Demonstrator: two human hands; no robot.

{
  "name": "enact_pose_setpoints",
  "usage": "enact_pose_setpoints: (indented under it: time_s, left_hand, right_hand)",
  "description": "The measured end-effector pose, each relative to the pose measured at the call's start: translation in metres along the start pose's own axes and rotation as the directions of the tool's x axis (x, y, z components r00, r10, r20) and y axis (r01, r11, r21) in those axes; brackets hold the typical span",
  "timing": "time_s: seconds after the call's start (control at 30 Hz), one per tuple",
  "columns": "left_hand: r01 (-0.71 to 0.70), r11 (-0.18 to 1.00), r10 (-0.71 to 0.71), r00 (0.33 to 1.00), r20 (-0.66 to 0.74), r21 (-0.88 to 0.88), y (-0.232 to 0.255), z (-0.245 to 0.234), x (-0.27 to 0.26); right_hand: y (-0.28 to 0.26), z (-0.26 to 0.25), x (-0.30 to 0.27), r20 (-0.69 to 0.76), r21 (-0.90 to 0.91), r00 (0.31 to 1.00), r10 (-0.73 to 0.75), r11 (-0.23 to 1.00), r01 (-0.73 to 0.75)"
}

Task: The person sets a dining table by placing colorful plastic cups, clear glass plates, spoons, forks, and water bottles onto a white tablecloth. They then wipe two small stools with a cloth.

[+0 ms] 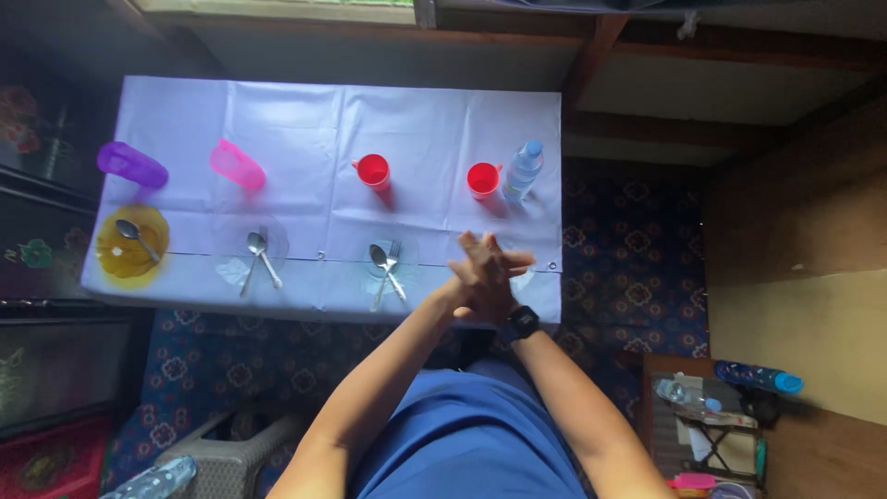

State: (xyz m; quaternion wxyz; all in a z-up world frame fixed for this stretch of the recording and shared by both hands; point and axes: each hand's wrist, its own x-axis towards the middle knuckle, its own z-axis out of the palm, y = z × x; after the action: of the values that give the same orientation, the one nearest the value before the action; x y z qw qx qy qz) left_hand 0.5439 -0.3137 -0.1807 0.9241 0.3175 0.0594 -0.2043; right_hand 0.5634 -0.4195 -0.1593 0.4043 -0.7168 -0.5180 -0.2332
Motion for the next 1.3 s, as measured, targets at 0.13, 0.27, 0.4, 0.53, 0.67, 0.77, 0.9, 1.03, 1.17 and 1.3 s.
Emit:
enact_pose_setpoints:
  time_s: [0.13, 0.27, 0.4, 0.53, 0.67, 0.77, 0.9, 1.03, 1.17, 1.3]
  left_hand:
    - [-0.008, 0.965, 0.017, 0.999, -0.031, 0.264, 0.004, 0.003, -0.062]
    - [-0.212, 0.712, 0.304, 0.952, -0.021, 0.669, 0.013, -0.011, -0.133]
    - [-0.157, 0.954, 0.203, 0.965, -0.168, 0.255, 0.015, -0.006, -0.191]
    - [-0.098, 0.987, 0.091, 0.994, 0.06, 0.129, 0.018, 0.012, -0.278]
    - [-0.306, 0.906, 0.318, 0.948, 0.003, 0.291, -0.003, 0.005, -0.335]
    - [-0.294, 0.665, 0.511, 0.849, -0.131, 0.687, -0.024, -0.011, -0.369]
    - [-0.105, 0.381, 0.716, 0.661, -0.222, 0.919, -0.043, -0.032, -0.429]
    - [-0.011, 0.62, 0.635, 0.594, -0.493, 0.784, -0.06, -0.045, -0.525]
    - [0.184, 0.559, 0.731, 0.351, -0.585, 0.809, -0.071, -0.076, -0.622]
    - [0.298, 0.394, 0.895, 0.09, -0.437, 0.869, -0.07, -0.14, -0.714]
  right_hand:
    - [-0.029, -0.019, 0.019, -0.058, -0.284, 0.982, 0.179, 0.94, -0.188]
    - [-0.093, -0.012, 0.051, -0.242, -0.164, 0.887, 0.392, 0.885, -0.436]
    - [-0.2, 0.037, 0.067, -0.4, 0.102, 0.831, 0.386, 0.92, -0.379]
    - [-0.283, 0.069, 0.07, -0.325, 0.274, 0.848, 0.419, 0.9, -0.34]
    - [-0.33, 0.076, 0.059, -0.164, 0.318, 0.878, 0.45, 0.867, -0.384]
    - [-0.36, 0.081, 0.045, 0.047, 0.334, 0.849, 0.526, 0.793, -0.51]
    - [-0.391, 0.083, 0.024, 0.343, 0.224, 0.864, 0.37, 0.861, -0.457]
    - [-0.421, 0.106, -0.012, 0.329, 0.146, 0.91, 0.252, 0.939, -0.313]
    - [-0.463, 0.135, -0.043, 0.428, 0.209, 0.846, 0.319, 0.875, -0.436]
    - [-0.506, 0.171, -0.041, 0.565, 0.271, 0.781, 0.267, 0.834, -0.481]
